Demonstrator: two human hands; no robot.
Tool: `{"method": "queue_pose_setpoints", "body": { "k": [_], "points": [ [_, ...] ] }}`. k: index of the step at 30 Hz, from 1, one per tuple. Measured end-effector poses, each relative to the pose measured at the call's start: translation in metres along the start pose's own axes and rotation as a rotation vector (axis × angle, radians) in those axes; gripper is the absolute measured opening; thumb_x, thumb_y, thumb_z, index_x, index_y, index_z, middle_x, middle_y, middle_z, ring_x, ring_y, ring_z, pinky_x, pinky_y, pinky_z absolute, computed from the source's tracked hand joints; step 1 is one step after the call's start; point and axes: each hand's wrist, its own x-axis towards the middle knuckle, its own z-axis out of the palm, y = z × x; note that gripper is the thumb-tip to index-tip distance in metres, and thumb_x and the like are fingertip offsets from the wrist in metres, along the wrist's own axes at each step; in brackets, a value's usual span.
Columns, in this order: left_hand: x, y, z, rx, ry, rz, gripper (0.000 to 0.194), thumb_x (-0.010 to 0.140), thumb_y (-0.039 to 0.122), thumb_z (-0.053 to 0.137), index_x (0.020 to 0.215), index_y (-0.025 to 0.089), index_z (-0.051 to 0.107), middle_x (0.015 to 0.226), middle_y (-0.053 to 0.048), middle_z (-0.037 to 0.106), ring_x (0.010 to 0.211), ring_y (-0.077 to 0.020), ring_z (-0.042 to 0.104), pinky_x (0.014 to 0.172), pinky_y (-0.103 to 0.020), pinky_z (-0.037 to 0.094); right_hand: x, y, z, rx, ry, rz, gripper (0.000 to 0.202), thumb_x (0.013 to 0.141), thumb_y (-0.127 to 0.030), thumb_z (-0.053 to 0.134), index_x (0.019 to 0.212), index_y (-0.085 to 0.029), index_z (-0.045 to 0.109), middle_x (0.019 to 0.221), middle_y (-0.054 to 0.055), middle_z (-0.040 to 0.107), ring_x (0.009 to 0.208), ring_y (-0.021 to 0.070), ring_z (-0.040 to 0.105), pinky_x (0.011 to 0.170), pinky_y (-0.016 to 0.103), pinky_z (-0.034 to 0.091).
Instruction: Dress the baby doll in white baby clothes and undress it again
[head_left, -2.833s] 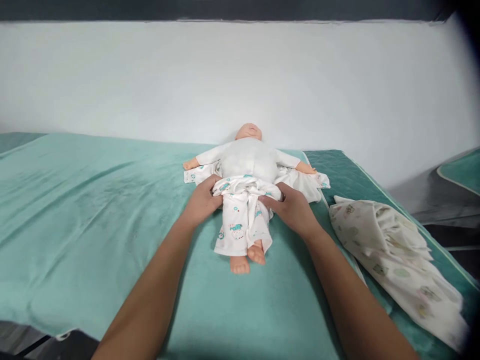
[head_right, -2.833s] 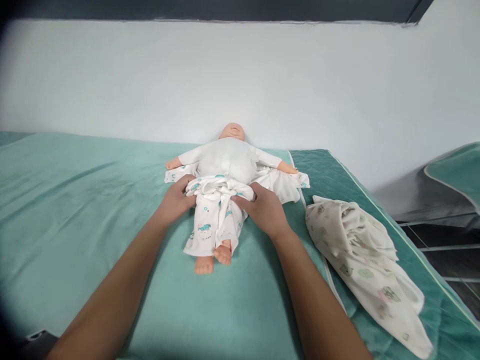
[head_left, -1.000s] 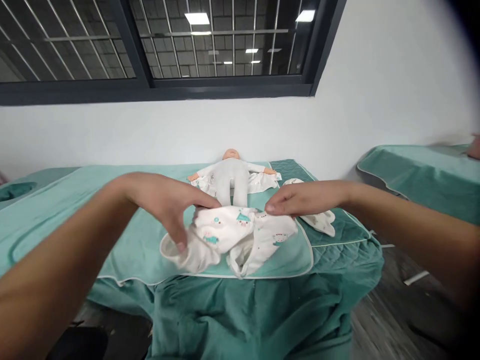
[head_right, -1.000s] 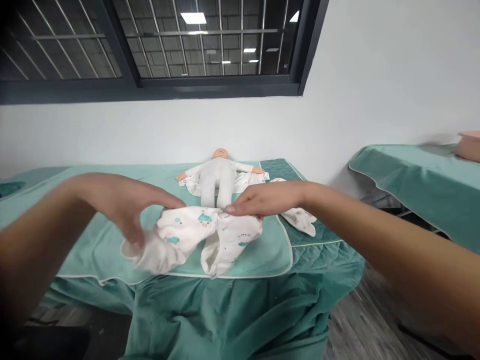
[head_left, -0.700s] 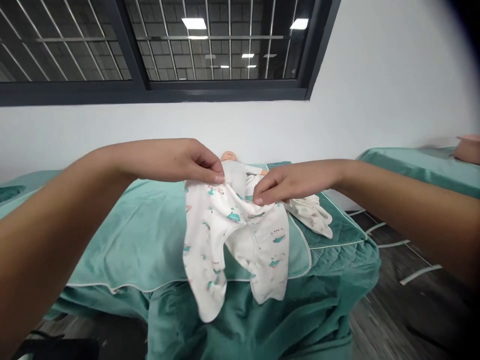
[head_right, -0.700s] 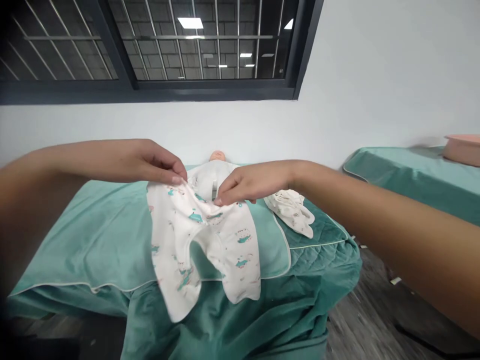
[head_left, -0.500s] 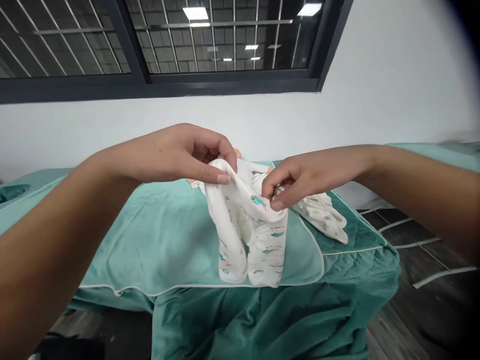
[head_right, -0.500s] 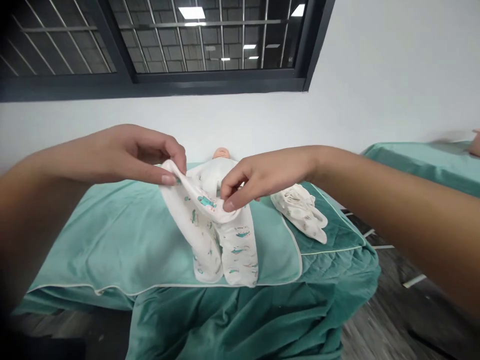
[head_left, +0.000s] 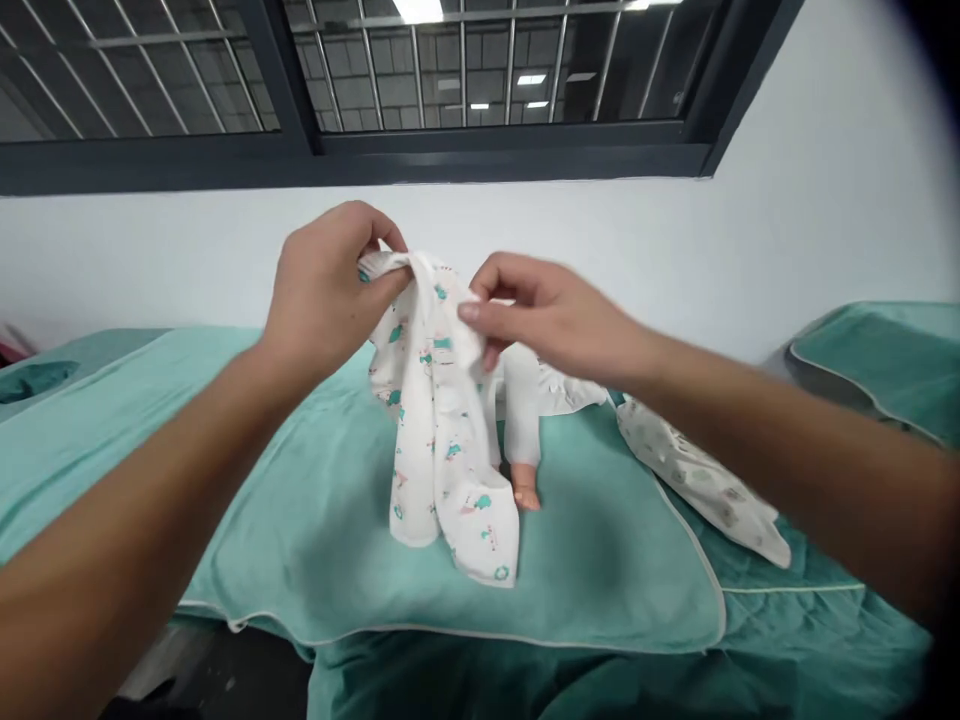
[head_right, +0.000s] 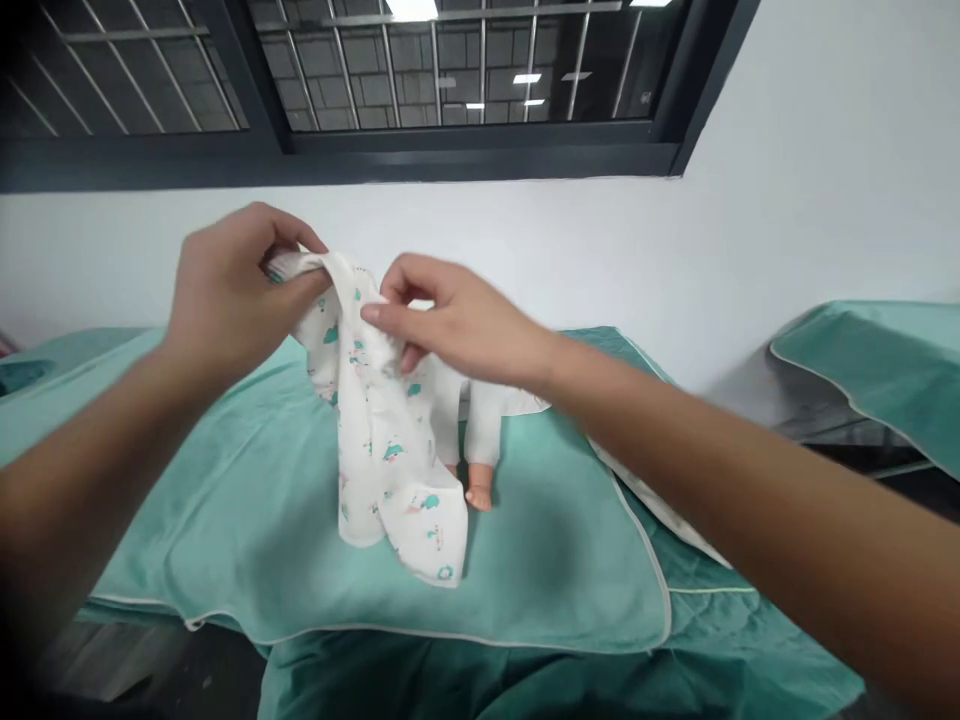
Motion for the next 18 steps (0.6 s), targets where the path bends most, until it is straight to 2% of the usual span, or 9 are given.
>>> {"method": "queue_pose_setpoints", "body": {
  "k": [3, 5, 7, 9, 10, 12, 14, 16, 18],
  "points": [
    [-0.021, -0.036, 0.048, 0.098, -0.029, -0.079, 0.02, 0.081, 0.022, 0.06, 0.101, 0.021, 0.064, 0.101, -0.002, 0.064, 0.092, -0.0209, 0.061, 0.085, -0.036, 0.048, 0.003, 0.059, 0.027, -0.059, -0.048, 0.092, 0.024, 0.091, -0.033, 0.06, 0.112, -0.022, 0.059, 0.111, 0.004, 0.061, 0.081, 0.0129, 0.064, 0.08, 0.033, 0.055],
    [-0.042, -0.055, 0.082, 0.05, -0.245, -0.139, 0.02, 0.08, 0.023, 0.059, 0.1, 0.021, 0.065, 0.106, -0.006, 0.062, 0.098, -0.026, 0.061, 0.087, -0.04, 0.05, 0.002, 0.103, 0.036, -0.217, -0.072, 0.078, 0.032, 0.088, -0.03, 0.062, 0.119, -0.024, 0.059, 0.13, 0.008, 0.053, 0.097, 0.0166, 0.064, 0.093, 0.037, 0.052],
    [-0.065, -0.063, 0.112, -0.121, -0.394, -0.149, 0.028, 0.077, 0.019, 0.059, 0.105, 0.02, 0.065, 0.112, -0.009, 0.06, 0.111, -0.0287, 0.058, 0.097, -0.043, 0.047, 0.004, 0.146, 0.034, -0.419, -0.048, 0.044, 0.04, 0.089, -0.03, 0.06, 0.128, -0.025, 0.055, 0.142, 0.01, 0.044, 0.122, 0.0241, 0.053, 0.107, 0.044, 0.042],
    [-0.086, -0.058, 0.135, -0.392, -0.464, -0.223, 0.032, 0.08, 0.021, 0.056, 0.111, 0.021, 0.062, 0.118, -0.009, 0.06, 0.116, -0.0261, 0.057, 0.1, -0.041, 0.047, 0.011, 0.185, 0.02, -0.605, 0.061, 0.093, 0.05, 0.087, -0.034, 0.062, 0.134, -0.02, 0.05, 0.149, 0.015, 0.038, 0.136, 0.0323, 0.039, 0.114, 0.051, 0.033],
    [-0.094, -0.052, 0.144, -0.544, -0.508, -0.339, 0.032, 0.082, 0.025, 0.056, 0.113, 0.021, 0.061, 0.12, -0.008, 0.061, 0.115, -0.025, 0.058, 0.097, -0.039, 0.049, 0.017, 0.203, 0.01, -0.665, 0.144, 0.164, 0.055, 0.087, -0.036, 0.061, 0.136, -0.017, 0.047, 0.15, 0.018, 0.036, 0.139, 0.0347, 0.035, 0.113, 0.053, 0.032],
    [-0.103, -0.038, 0.158, -0.755, -0.596, -0.683, 0.035, 0.083, 0.036, 0.06, 0.115, 0.021, 0.058, 0.125, -0.008, 0.061, 0.111, -0.0254, 0.061, 0.088, -0.036, 0.052, 0.031, 0.234, -0.012, -0.741, 0.307, 0.345, 0.064, 0.087, -0.043, 0.06, 0.14, -0.013, 0.043, 0.149, 0.022, 0.037, 0.138, 0.0385, 0.033, 0.112, 0.056, 0.031],
    [-0.106, -0.025, 0.169, -0.907, -0.659, -0.985, 0.05, 0.081, 0.044, 0.064, 0.123, 0.02, 0.052, 0.132, -0.01, 0.059, 0.108, -0.0266, 0.063, 0.084, -0.035, 0.052, 0.047, 0.259, -0.034, -0.702, 0.402, 0.549, 0.078, 0.085, -0.055, 0.058, 0.145, -0.01, 0.035, 0.148, 0.025, 0.039, 0.136, 0.0399, 0.038, 0.11, 0.055, 0.032],
    [-0.105, -0.017, 0.18, -0.982, -0.697, -1.108, 0.062, 0.08, 0.051, 0.066, 0.128, 0.018, 0.049, 0.13, -0.014, 0.06, 0.107, -0.0281, 0.063, 0.081, -0.035, 0.052, 0.06, 0.277, -0.05, -0.601, 0.394, 0.689, 0.094, 0.084, -0.067, 0.053, 0.148, -0.004, 0.026, 0.138, 0.03, 0.05, 0.126, 0.0393, 0.05, 0.103, 0.052, 0.04],
    [-0.103, -0.012, 0.19, -1.049, -0.709, -1.149, 0.065, 0.078, 0.056, 0.068, 0.128, 0.019, 0.05, 0.129, -0.014, 0.062, 0.109, -0.0285, 0.063, 0.079, -0.033, 0.052, 0.071, 0.289, -0.06, -0.558, 0.373, 0.7, 0.103, 0.08, -0.074, 0.052, 0.147, 0.0, 0.026, 0.126, 0.033, 0.059, 0.117, 0.0399, 0.058, 0.097, 0.051, 0.044]
  ]
}}
